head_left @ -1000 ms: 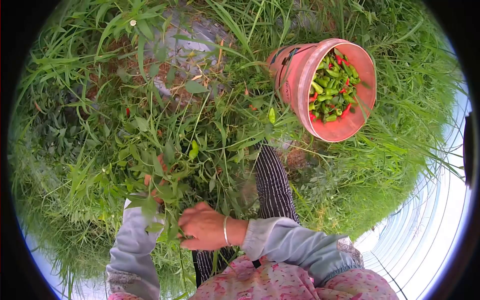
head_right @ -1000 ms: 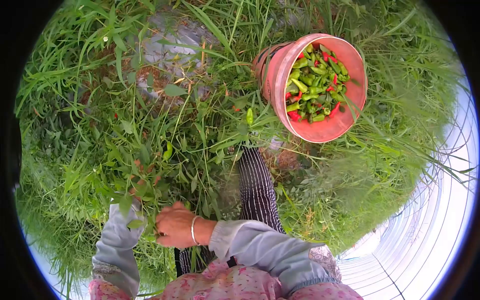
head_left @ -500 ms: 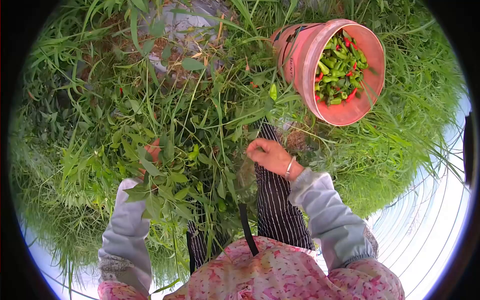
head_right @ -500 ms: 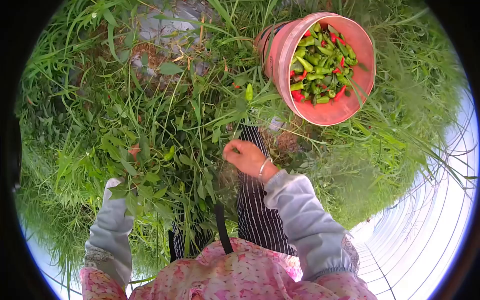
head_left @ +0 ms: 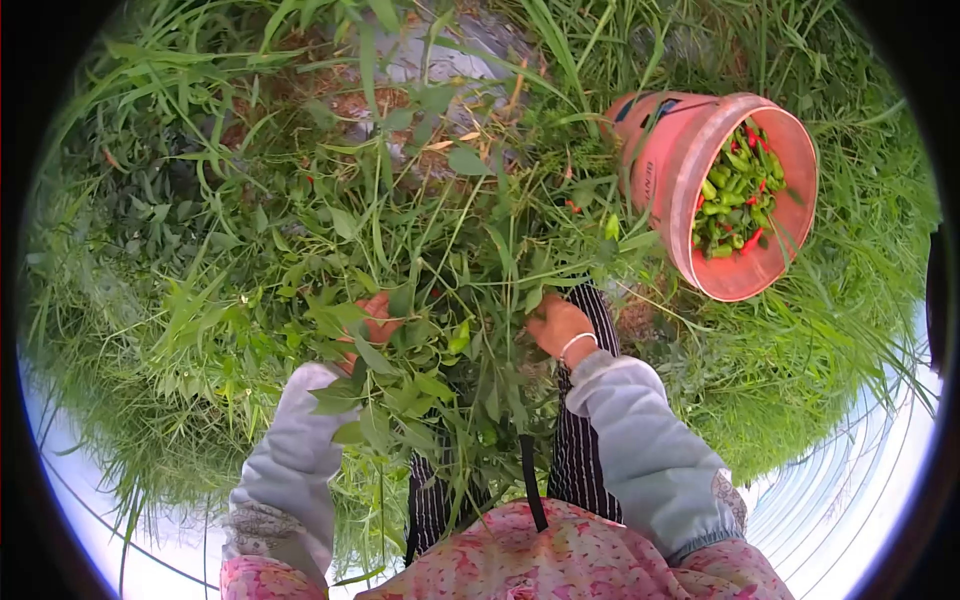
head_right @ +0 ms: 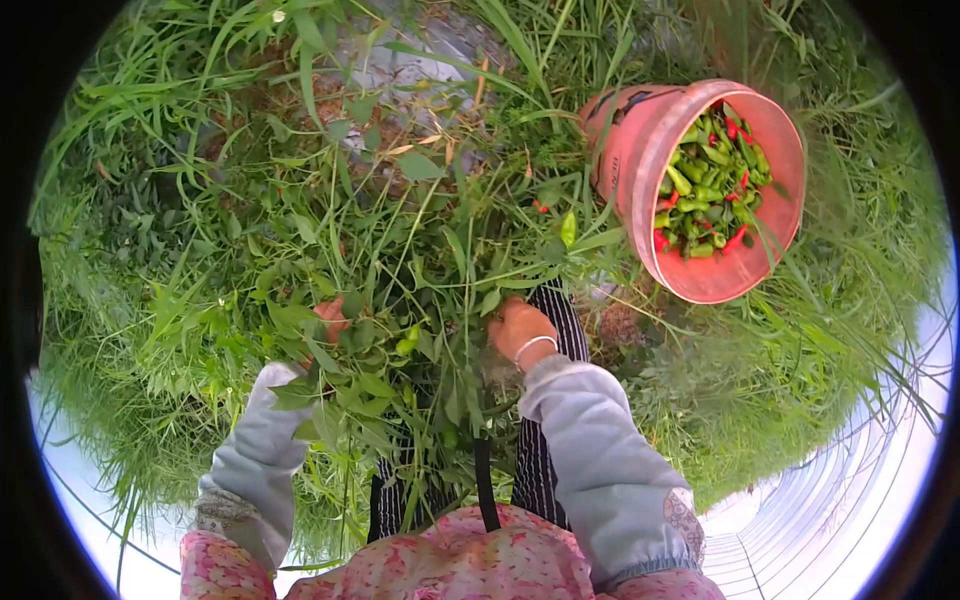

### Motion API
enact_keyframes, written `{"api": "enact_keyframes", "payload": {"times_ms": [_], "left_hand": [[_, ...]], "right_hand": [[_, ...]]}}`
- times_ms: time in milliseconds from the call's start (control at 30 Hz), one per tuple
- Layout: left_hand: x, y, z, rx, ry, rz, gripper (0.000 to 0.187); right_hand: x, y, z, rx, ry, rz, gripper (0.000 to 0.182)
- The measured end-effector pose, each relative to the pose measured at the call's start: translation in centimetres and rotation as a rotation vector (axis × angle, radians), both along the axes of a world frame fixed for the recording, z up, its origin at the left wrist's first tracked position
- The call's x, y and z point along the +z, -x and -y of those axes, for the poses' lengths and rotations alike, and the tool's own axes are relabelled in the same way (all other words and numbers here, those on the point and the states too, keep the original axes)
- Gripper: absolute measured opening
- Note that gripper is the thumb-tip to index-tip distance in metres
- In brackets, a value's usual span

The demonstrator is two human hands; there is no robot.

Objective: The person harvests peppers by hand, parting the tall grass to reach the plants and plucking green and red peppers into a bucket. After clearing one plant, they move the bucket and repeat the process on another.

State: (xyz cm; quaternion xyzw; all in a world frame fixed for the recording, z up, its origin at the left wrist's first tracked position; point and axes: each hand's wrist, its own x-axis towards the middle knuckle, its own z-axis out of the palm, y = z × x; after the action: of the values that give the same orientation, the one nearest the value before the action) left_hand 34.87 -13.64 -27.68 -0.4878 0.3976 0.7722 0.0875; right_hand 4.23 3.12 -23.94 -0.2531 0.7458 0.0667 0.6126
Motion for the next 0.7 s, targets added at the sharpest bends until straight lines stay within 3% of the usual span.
{"api": "enact_keyframes", "payload": {"times_ms": [33, 67, 133, 167, 267, 367, 467, 500, 567, 700], "left_hand": [[-1.6, -1.6, -0.8, 0.103, -0.111, -0.109, 0.05], [-3.2, -3.1, -1.6, 0.202, -0.233, -0.211, 0.058], [-6.8, -5.4, -1.2, 0.172, -0.378, -0.43, 0.064], [-6.6, -4.9, -0.5, 0.149, -0.41, -0.434, 0.062], [-5.0, -3.3, 0.3, 0.132, -0.552, -0.38, 0.057], [-4.7, -2.8, 1.1, 0.16, -0.714, -0.362, 0.052], [-7.7, -2.7, 2.2, 0.062, -1.239, -0.164, 0.047], [-4.1, -1.5, 1.8, 0.245, -1.03, -0.274, 0.046], [-1.9, -1.0, 1.8, 0.355, -0.718, -0.386, 0.05], [-1.6, -1.7, 1.1, 0.215, -0.415, -0.471, 0.067]], "right_hand": [[0.7, 0.2, -0.2, -0.004, 0.093, -0.037, 0.026], [1.1, 0.4, -0.3, -0.138, 0.067, 0.032, 0.025], [1.7, 1.0, -0.6, -0.405, -0.016, 0.163, 0.023], [2.2, 0.9, -0.7, -0.516, 0.035, 0.2, 0.023], [3.7, 1.2, 0.0, -0.548, 0.037, 0.202, 0.03], [5.7, 0.9, 0.5, -0.544, 0.119, 0.202, 0.024], [7.9, -0.3, 0.8, -0.506, 0.251, 0.255, 0.016], [8.7, -1.1, 0.8, -0.486, 0.305, 0.295, 0.013], [10.1, -2.4, 1.0, -0.372, 0.364, 0.352, 0.01], [11.1, -4.3, 1.3, 0.126, 0.228, 0.454, 0.02]]}}
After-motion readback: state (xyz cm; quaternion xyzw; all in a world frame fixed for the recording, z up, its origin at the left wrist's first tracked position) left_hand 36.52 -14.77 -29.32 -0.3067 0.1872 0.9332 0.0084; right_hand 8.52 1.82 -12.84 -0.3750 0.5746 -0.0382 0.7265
